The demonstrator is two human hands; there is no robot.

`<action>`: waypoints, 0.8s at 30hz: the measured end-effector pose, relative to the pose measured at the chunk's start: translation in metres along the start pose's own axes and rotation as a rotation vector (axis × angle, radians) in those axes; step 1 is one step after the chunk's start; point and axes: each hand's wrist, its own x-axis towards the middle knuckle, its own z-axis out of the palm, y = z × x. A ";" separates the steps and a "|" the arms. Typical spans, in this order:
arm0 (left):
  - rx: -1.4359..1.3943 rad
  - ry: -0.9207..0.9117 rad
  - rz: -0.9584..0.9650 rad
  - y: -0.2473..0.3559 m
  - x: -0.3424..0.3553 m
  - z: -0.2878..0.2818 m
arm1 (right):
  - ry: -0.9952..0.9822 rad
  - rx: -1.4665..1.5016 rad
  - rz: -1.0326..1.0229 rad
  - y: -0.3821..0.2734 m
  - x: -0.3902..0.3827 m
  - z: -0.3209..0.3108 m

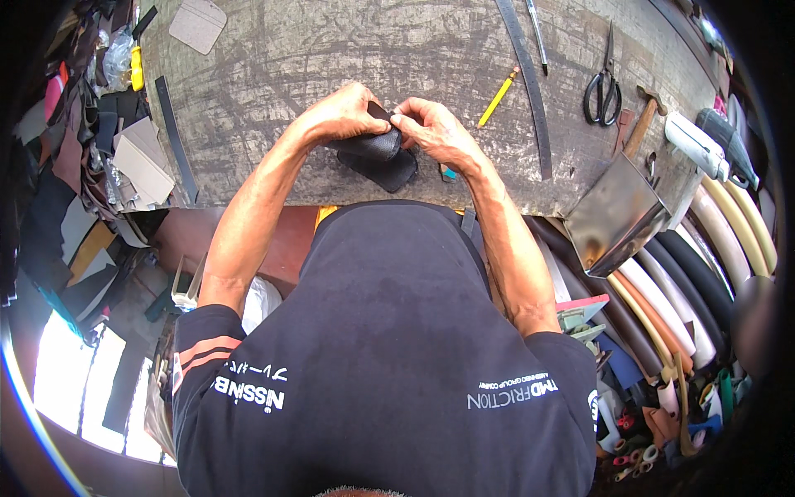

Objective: The person is manually folding and assembling a small leather component, possibly a wallet or pouch piece, at a workbench.

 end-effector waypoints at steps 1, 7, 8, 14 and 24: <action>-0.001 -0.003 0.004 0.000 0.000 0.000 | 0.002 -0.002 -0.001 0.000 0.000 0.000; -0.021 0.007 0.041 0.003 -0.005 -0.001 | 0.005 -0.004 -0.013 0.004 0.002 0.001; -0.014 -0.004 0.040 0.004 -0.006 -0.002 | 0.008 -0.022 -0.006 0.005 0.002 0.001; -0.047 0.143 0.119 0.001 -0.013 0.006 | 0.011 -0.067 0.020 0.004 0.003 0.000; -0.161 0.255 -0.002 -0.005 -0.014 0.015 | 0.220 0.131 -0.015 0.020 -0.012 0.012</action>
